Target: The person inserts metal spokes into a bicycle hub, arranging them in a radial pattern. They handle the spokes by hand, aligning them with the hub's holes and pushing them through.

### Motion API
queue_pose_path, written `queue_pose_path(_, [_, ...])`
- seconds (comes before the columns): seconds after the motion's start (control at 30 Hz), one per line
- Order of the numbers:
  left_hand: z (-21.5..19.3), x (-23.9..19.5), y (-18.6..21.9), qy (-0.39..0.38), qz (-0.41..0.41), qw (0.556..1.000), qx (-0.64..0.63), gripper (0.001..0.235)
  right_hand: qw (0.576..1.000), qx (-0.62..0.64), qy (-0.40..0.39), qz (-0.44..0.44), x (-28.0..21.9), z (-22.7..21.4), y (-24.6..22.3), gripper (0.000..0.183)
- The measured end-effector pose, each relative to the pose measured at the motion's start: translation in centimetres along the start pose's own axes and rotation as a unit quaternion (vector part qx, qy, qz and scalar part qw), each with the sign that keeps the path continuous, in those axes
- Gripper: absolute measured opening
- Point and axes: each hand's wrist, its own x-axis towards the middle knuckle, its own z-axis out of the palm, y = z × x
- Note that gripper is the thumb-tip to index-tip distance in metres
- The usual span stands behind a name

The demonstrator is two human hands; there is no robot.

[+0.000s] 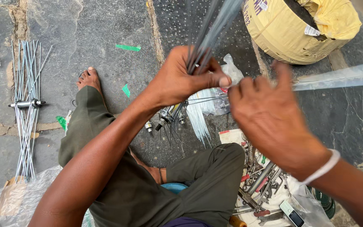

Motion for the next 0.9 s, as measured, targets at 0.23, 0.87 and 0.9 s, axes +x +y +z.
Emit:
queue_pose_path(0.23, [1.0,-0.5,0.8,-0.03,-0.02,0.999,0.008,0.047,0.776,0.167,0.587,0.158,-1.0,2.1,2.3,0.028])
queue_pose_path(0.87, [-4.0,-6.0,10.9,0.074,0.057,0.924,-0.37,0.031,0.092,0.965,0.074,-0.233,2.8,5.4,-16.7,0.101])
queue_pose_path(0.9, [-4.2,-6.0,11.0,0.08,0.069,0.93,-0.353,0.031,0.109,0.969,0.106,-0.195,1.9,5.1,-17.4,0.096])
